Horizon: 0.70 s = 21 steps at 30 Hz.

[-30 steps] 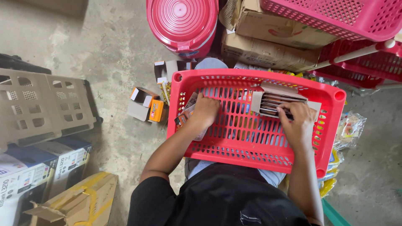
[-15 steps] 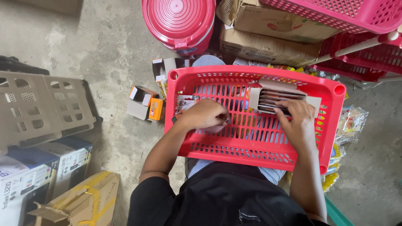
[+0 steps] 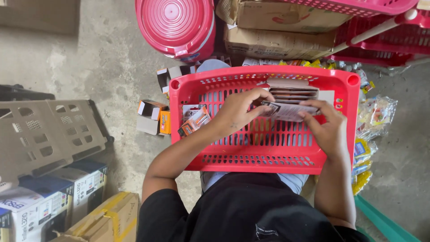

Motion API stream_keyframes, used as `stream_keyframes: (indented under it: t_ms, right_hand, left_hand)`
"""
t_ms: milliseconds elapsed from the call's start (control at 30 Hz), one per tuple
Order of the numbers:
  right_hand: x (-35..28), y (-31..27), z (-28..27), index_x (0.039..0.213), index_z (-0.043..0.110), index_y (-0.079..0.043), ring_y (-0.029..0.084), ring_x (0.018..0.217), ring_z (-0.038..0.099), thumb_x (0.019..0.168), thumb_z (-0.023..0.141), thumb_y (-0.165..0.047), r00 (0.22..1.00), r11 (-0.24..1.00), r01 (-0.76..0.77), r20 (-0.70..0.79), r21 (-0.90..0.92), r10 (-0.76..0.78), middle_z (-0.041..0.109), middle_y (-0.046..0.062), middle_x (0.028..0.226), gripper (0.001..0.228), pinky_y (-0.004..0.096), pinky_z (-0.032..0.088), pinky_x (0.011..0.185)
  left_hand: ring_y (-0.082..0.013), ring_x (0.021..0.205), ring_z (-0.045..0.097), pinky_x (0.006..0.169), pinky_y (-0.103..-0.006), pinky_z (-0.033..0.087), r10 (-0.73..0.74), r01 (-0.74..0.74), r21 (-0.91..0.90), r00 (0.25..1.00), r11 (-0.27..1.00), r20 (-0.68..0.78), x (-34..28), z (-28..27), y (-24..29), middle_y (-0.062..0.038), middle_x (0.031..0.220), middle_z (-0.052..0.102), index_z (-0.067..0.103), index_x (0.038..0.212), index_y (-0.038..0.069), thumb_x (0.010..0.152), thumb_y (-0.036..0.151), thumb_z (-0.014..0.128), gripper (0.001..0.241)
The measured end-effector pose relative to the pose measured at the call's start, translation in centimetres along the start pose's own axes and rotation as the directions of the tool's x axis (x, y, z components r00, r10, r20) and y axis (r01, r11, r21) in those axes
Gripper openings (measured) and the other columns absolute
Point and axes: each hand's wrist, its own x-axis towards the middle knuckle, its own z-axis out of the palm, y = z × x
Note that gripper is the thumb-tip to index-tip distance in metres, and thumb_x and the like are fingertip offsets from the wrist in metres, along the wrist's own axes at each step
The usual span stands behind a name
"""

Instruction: Unboxing individual battery packs and organizing them into a red plastic storage basket.

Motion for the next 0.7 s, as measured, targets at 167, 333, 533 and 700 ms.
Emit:
stream_keyframes:
  t_ms: [167,333,533,700]
  right_hand:
    - [0.2,-1.0,-1.2,0.122,0.071,-0.005,0.025,0.098,0.068,0.096,0.080,-0.011,0.996,0.986,-0.025,-0.093,-0.162,0.010,0.073,0.013,0.111,0.028,0.035,0.053,0.084]
    - [-0.6,0.8,-1.7,0.123,0.068,-0.004,0.030,0.101,0.068,0.099,0.078,-0.008,0.991,0.967,0.024,-0.123,-0.255,-0.057,0.071,0.014,0.112,0.027,0.040,0.053,0.091]
    - [-0.9,0.4,-2.3,0.126,0.069,-0.003,0.032,0.108,0.068,0.104,0.075,-0.004,0.984,0.971,0.039,-0.162,-0.236,-0.079,0.071,0.014,0.117,0.023,0.041,0.052,0.097]
    - [-1.0,0.9,-2.0,0.124,0.070,-0.004,0.033,0.108,0.067,0.103,0.076,-0.002,0.984,0.970,0.049,-0.154,-0.237,-0.087,0.071,0.012,0.115,0.022,0.041,0.051,0.097]
  left_hand:
    - [-0.0305,0.097,0.075,0.081,-0.0387,0.058,0.105,-0.111,0.134,0.993,0.985,0.048,2.0,3.0,-1.7,-0.013,0.109,0.075,0.066,0.121,0.009,0.094,0.011,0.070,0.027]
    - [-0.0335,0.097,0.074,0.081,-0.0417,0.059,0.138,-0.146,0.186,0.989,0.972,0.055,2.2,3.9,-1.2,-0.015,0.109,0.074,0.064,0.124,0.009,0.096,0.007,0.071,0.029]
    - [-0.0323,0.098,0.075,0.082,-0.0396,0.060,0.178,-0.184,0.152,0.983,0.971,0.055,2.0,4.2,-0.7,-0.014,0.110,0.074,0.062,0.125,0.008,0.096,0.003,0.070,0.030]
    - [-0.0330,0.097,0.074,0.082,-0.0411,0.059,0.206,-0.210,0.234,0.978,0.949,0.042,1.8,4.2,-0.6,-0.014,0.112,0.074,0.063,0.123,0.007,0.093,0.001,0.072,0.032]
